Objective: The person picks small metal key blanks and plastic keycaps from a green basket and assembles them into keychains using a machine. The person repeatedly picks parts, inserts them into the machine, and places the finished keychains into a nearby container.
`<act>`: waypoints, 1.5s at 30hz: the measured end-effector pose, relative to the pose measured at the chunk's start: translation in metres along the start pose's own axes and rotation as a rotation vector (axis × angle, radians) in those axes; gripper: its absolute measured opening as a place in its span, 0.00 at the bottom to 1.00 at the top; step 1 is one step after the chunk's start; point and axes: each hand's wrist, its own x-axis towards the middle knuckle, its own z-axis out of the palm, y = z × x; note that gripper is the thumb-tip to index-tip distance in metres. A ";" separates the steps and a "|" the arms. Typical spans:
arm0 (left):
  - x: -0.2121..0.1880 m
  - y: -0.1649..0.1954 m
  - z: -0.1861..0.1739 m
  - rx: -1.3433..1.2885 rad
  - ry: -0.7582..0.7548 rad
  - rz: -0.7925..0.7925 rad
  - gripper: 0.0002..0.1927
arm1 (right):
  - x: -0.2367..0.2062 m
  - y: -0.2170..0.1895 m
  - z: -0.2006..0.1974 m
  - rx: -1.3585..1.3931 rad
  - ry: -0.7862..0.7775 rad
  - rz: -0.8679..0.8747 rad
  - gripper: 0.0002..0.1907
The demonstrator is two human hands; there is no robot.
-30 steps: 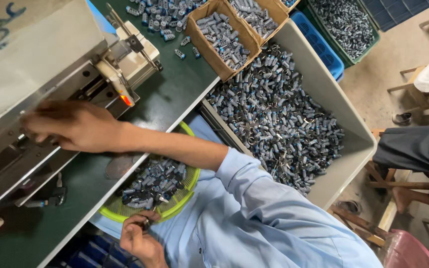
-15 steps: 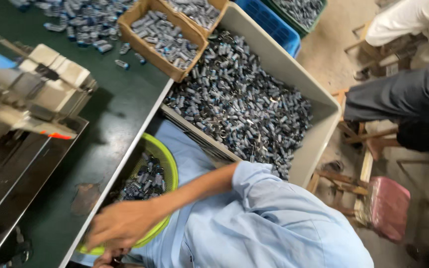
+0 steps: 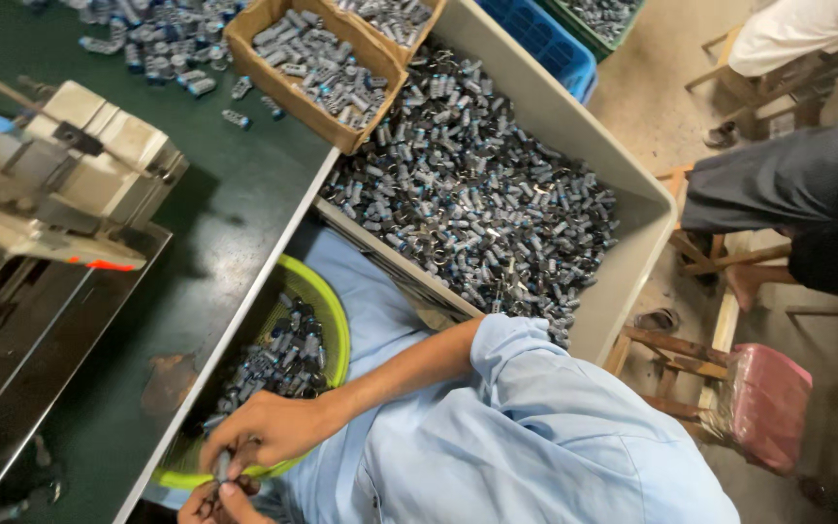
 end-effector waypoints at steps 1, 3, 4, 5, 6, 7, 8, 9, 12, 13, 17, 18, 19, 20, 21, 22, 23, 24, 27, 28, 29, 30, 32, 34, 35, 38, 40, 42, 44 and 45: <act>-0.003 0.005 0.000 0.014 0.029 -0.037 0.13 | -0.002 -0.001 0.002 0.032 0.016 0.089 0.16; -0.012 0.016 0.003 -0.035 0.066 -0.082 0.11 | -0.006 0.003 0.005 0.152 0.022 0.095 0.13; -0.012 0.022 0.002 -0.113 0.077 -0.090 0.09 | -0.007 0.007 0.007 0.215 0.014 0.098 0.12; -0.017 0.028 0.002 -0.126 0.059 -0.089 0.08 | -0.004 0.012 0.006 0.151 0.020 0.086 0.12; -0.021 0.035 -0.002 -0.131 0.053 -0.090 0.07 | -0.001 0.017 0.006 0.098 0.015 0.073 0.11; -0.020 0.040 -0.005 -0.144 0.050 -0.082 0.06 | 0.006 0.023 0.004 0.260 0.051 0.065 0.10; -0.015 0.045 -0.012 -0.466 -0.037 -0.072 0.05 | 0.016 0.026 0.002 0.417 0.074 0.058 0.09; -0.008 0.050 -0.025 -0.778 -0.124 -0.035 0.06 | 0.024 0.030 -0.002 0.463 0.128 0.086 0.10; 0.009 0.057 -0.046 -1.734 -0.493 0.138 0.09 | 0.049 0.033 -0.023 0.532 0.225 0.099 0.15; 0.012 0.059 -0.051 -2.046 -0.657 0.226 0.12 | 0.058 0.030 -0.032 0.545 0.213 0.073 0.15; 0.004 0.066 -0.037 -1.873 -0.256 -0.663 0.16 | 0.085 0.004 -0.061 0.967 0.131 0.255 0.15; 0.002 0.068 -0.028 -1.577 -0.330 -0.490 0.18 | 0.092 -0.004 -0.067 1.188 0.077 0.312 0.18; 0.000 0.071 -0.016 -1.277 -0.395 -0.335 0.21 | 0.094 -0.012 -0.070 1.272 0.047 0.348 0.17; 0.002 0.072 -0.005 -1.055 -0.401 -0.291 0.20 | 0.099 -0.019 -0.074 1.346 0.018 0.372 0.17; 0.004 0.074 0.003 -0.835 -0.408 -0.252 0.19 | 0.102 -0.027 -0.076 1.418 -0.006 0.394 0.16; 0.004 0.076 0.010 -0.719 -0.376 -0.254 0.17 | 0.103 -0.034 -0.076 1.419 -0.003 0.404 0.17; 0.006 0.079 0.016 -0.604 -0.346 -0.250 0.14 | 0.106 -0.041 -0.076 1.418 -0.004 0.408 0.17; 0.008 0.080 0.019 -0.488 -0.316 -0.246 0.12 | 0.108 -0.047 -0.075 1.417 -0.005 0.412 0.18; 0.013 0.081 0.020 -0.400 -0.290 -0.192 0.10 | 0.124 -0.066 -0.072 1.110 0.021 0.225 0.23; 0.014 0.080 0.019 -0.324 -0.269 -0.167 0.10 | 0.132 -0.073 -0.072 0.926 0.051 0.054 0.22; 0.016 0.078 0.017 -0.246 -0.248 -0.145 0.11 | 0.143 -0.078 -0.073 0.740 0.080 -0.112 0.21; 0.017 0.076 0.016 -0.167 -0.228 -0.134 0.11 | 0.154 -0.083 -0.072 0.553 0.111 -0.264 0.21; 0.021 0.069 0.016 -0.040 -0.181 -0.122 0.10 | 0.184 -0.089 -0.077 -0.506 0.416 -0.579 0.13; 0.022 0.063 0.017 -0.015 -0.158 -0.192 0.10 | 0.206 -0.091 -0.083 -0.788 0.117 -0.812 0.19; 0.022 0.062 0.017 -0.001 -0.150 -0.215 0.10 | 0.213 -0.087 -0.080 -0.741 0.112 -0.779 0.17; 0.018 0.061 0.013 -0.068 -0.123 -0.193 0.09 | 0.224 -0.071 -0.079 -0.627 0.093 -0.699 0.14; 0.016 0.066 0.010 -0.073 -0.084 -0.197 0.08 | 0.224 -0.061 -0.084 -0.602 0.066 -0.636 0.15; 0.019 0.073 0.009 0.002 -0.074 -0.182 0.08 | 0.222 -0.054 -0.089 -0.801 0.049 -0.691 0.17; 0.027 0.078 0.013 0.143 -0.100 -0.140 0.08 | 0.222 -0.054 -0.093 -0.898 0.001 -0.672 0.19; 0.034 0.080 0.017 0.215 -0.103 -0.048 0.07 | 0.222 -0.058 -0.094 -0.892 -0.043 -0.626 0.19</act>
